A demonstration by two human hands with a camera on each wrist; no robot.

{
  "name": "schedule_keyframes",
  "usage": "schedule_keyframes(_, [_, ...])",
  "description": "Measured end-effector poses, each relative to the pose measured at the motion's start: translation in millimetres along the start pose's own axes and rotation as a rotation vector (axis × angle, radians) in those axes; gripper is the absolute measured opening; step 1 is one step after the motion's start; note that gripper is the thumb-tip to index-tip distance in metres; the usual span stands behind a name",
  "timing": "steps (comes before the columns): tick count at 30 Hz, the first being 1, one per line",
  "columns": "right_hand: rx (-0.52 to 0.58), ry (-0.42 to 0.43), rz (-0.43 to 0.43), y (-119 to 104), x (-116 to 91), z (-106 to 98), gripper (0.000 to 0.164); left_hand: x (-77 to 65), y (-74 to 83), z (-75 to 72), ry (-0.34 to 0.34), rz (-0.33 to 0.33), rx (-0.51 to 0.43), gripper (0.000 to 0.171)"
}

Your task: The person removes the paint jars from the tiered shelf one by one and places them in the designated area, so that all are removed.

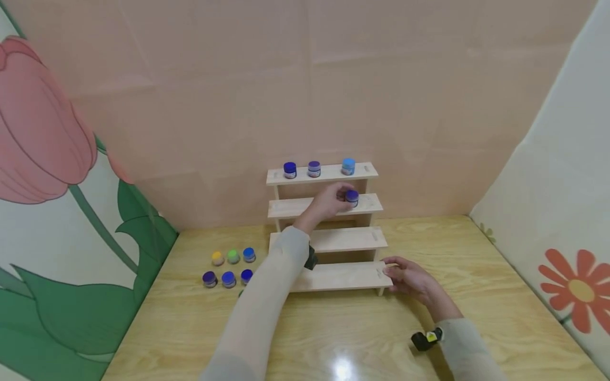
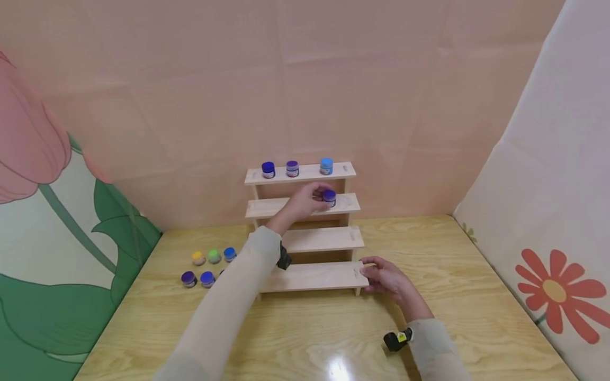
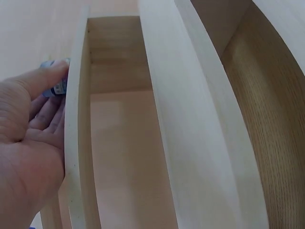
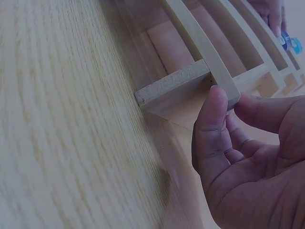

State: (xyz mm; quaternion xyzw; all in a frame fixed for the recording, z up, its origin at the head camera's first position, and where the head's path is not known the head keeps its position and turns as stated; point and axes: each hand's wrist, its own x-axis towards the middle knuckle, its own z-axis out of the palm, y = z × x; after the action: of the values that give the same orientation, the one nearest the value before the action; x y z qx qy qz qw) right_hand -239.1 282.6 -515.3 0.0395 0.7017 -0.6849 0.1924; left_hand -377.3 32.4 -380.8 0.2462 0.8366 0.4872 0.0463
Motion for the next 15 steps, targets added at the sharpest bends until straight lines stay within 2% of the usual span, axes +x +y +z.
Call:
schedule_keyframes(8, [-0.014, -0.025, -0.022, -3.9, 1.6, -1.9, 0.040, -1.6, 3.7, -3.1, 0.021, -0.002, 0.042, 0.044])
schedule_keyframes(15, [-0.005, -0.046, -0.025, -7.7, -1.0, -11.1, 0.036, -13.3, 13.6, -8.8, 0.019, 0.061, 0.012, 0.041])
